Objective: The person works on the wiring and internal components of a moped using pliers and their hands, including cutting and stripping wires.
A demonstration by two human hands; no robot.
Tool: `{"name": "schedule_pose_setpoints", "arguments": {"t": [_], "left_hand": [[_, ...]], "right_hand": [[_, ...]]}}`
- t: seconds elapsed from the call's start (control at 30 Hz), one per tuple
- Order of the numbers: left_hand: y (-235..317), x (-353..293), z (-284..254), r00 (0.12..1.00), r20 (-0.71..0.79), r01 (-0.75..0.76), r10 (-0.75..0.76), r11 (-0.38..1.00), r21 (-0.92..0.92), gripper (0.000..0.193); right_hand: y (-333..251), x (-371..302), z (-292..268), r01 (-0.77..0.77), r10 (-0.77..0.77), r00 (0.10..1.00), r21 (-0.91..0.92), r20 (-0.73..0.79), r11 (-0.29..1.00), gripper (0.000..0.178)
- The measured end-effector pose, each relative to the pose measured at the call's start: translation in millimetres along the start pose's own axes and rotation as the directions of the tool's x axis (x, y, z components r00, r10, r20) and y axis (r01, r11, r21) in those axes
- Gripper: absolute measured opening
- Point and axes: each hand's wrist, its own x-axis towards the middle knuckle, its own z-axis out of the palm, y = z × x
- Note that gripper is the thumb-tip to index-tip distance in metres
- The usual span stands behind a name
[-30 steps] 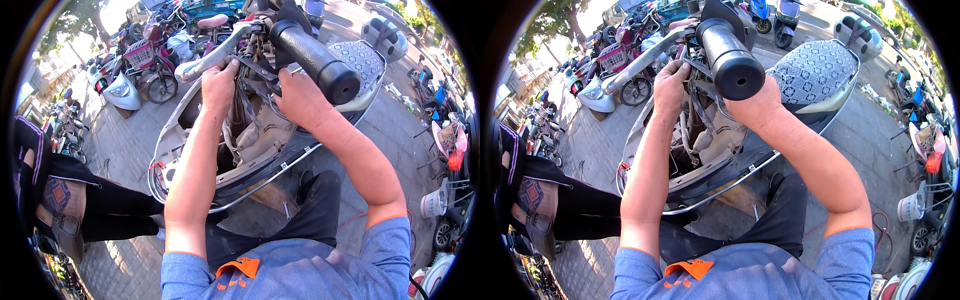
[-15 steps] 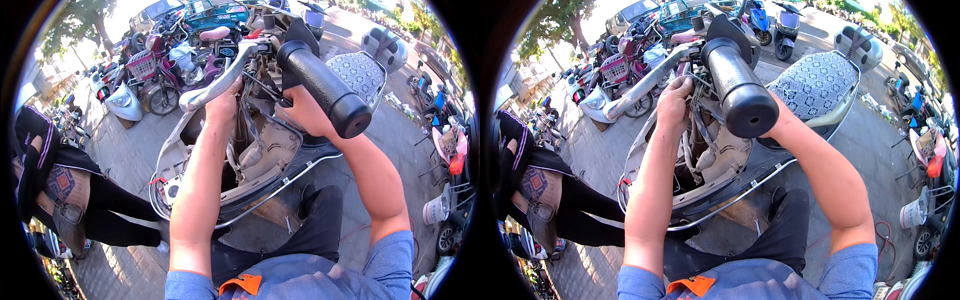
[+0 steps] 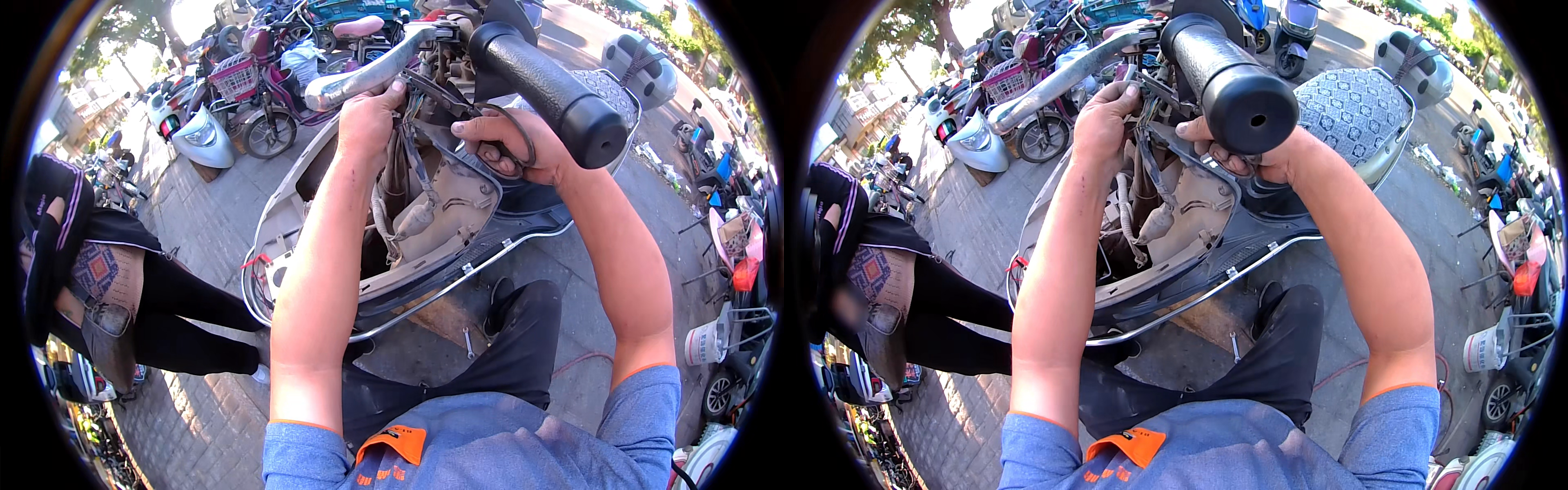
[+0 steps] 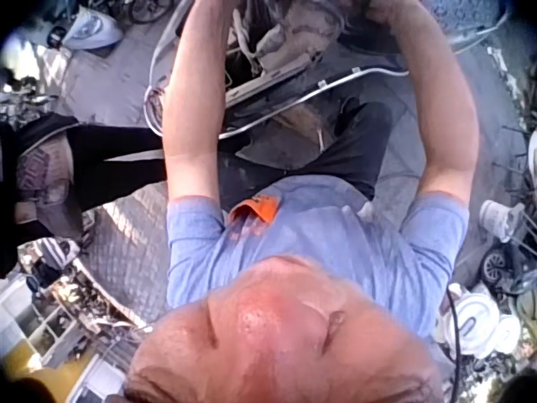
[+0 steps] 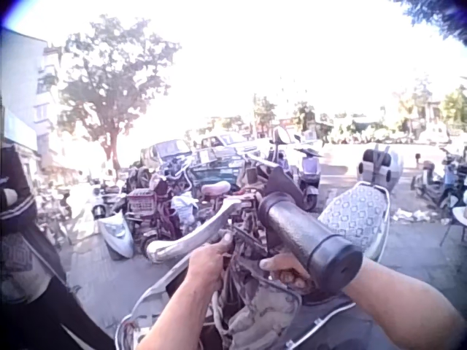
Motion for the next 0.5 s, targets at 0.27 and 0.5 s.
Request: {"name": "schedule_pose_setpoints", "arguments": {"t": [0.27,0.5], "left_hand": [[-9.2,15.5,-10.6,0.997,-0.064,-0.037,0.041,0.997,0.063,0.019],[6.9,-6.4,9.7,0.999,0.044,-0.03,0.028,0.998,0.056,0.018]], "right_hand": [[-7.1,2.7,-6.2,-0.043,0.031,0.996,0.134,0.088,0.99,0.034],[25.8,-11.1,-19.8,0.29,-0.545,0.839,-0.848,0.001,0.444,0.046]]}}
